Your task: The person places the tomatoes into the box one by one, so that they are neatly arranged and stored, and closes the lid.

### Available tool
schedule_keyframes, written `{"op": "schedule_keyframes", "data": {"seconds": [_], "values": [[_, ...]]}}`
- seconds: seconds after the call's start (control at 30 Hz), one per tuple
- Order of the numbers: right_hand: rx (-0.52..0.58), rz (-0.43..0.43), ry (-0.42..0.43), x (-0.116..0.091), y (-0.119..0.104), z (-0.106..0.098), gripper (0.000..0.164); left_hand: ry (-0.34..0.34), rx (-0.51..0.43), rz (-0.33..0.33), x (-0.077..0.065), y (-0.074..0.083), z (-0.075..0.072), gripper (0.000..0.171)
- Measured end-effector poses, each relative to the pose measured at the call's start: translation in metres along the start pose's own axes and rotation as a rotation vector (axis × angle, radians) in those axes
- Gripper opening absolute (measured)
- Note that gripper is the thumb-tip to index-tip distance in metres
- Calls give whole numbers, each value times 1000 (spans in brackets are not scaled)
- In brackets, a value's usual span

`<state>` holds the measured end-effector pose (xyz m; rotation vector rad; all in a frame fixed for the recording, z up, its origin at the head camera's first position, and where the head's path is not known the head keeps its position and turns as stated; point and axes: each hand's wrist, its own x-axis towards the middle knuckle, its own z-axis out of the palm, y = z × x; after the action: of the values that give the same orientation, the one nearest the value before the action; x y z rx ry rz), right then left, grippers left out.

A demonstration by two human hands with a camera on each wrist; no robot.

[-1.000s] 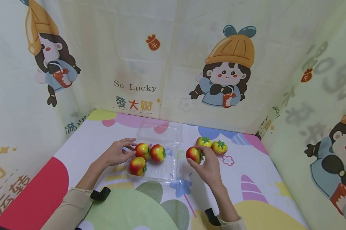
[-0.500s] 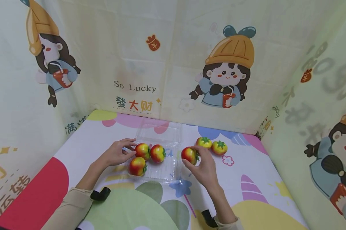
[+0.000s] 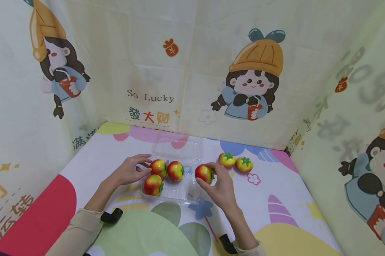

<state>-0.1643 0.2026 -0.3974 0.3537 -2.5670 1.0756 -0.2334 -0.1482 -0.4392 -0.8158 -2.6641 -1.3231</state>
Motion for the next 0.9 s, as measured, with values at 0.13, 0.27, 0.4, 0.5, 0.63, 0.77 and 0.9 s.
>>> {"op": "schedule_keyframes", "data": {"seconds": [0.13, 0.27, 0.4, 0.5, 0.63, 0.77, 0.9], "values": [[12, -11, -7, 0, -3, 5, 58, -3, 6, -5, 0, 0, 0, 35], [18, -19, -18, 0, -6, 9, 56, -4, 11, -12, 1, -1, 1, 35], [35, -19, -31, -1, -8, 13, 54, -3, 10, -10, 0, -2, 0, 34], [45, -19, -35, -1, -11, 16, 55, -3, 9, -8, 0, -2, 0, 34], [49, -24, -40, -2, -15, 19, 56, -4, 5, -9, 0, -1, 0, 33], [42, -22, -52, -2, -17, 23, 56, 0, 6, 3, 0, -2, 0, 33], [31, -30, -64, -2, -17, 28, 55, 5, 7, 15, 1, -3, 1, 33]]}}
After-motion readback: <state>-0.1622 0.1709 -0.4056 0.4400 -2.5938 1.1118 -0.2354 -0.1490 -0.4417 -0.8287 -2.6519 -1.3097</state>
